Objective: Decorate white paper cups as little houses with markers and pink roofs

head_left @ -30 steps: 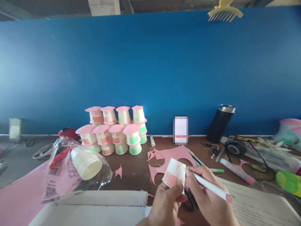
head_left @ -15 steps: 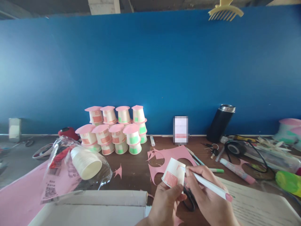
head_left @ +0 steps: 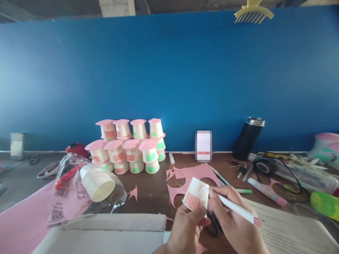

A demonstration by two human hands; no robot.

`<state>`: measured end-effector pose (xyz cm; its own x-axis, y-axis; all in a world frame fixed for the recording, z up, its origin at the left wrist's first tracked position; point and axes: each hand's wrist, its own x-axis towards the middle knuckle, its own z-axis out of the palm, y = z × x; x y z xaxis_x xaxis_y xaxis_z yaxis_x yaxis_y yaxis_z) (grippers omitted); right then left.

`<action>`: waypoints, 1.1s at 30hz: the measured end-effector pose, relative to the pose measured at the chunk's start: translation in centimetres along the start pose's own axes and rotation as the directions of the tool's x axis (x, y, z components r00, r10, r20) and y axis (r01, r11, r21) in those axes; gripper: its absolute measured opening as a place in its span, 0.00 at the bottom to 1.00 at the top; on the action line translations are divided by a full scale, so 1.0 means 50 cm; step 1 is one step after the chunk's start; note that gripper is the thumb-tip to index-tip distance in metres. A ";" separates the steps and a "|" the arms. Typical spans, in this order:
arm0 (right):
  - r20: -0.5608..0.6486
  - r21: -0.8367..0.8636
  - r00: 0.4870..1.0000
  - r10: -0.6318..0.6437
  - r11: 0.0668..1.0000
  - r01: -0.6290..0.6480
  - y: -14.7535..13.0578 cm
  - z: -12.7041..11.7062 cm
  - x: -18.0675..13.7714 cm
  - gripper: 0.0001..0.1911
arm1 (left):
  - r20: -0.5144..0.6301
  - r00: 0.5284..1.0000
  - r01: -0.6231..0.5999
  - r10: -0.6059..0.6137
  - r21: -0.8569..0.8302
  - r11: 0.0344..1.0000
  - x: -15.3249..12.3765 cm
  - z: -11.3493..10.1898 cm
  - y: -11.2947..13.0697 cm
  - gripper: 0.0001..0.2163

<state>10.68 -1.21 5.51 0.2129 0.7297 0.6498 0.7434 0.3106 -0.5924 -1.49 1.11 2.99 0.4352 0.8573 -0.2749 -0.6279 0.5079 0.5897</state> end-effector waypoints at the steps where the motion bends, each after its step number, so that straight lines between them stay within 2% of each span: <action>1: 0.000 -0.002 1.000 0.000 1.000 0.000 0.000 0.000 0.000 0.05 | -0.002 1.000 0.000 0.000 0.002 1.000 0.000 -0.001 -0.001 0.17; 22: 0.008 0.002 1.000 0.019 1.000 -0.019 0.009 0.000 -0.006 0.05 | 0.012 1.000 -0.007 0.007 0.004 1.000 0.011 -0.014 -0.006 0.17; 33: 0.000 -0.010 1.000 0.007 1.000 -0.007 0.002 0.000 -0.002 0.05 | 0.030 1.000 -0.004 0.004 0.015 1.000 0.006 -0.003 0.004 0.18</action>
<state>10.71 -1.24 5.37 0.2180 0.7315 0.6461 0.7481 0.2999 -0.5919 -1.60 1.48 2.90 0.4521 0.8563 -0.2498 -0.6199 0.5030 0.6023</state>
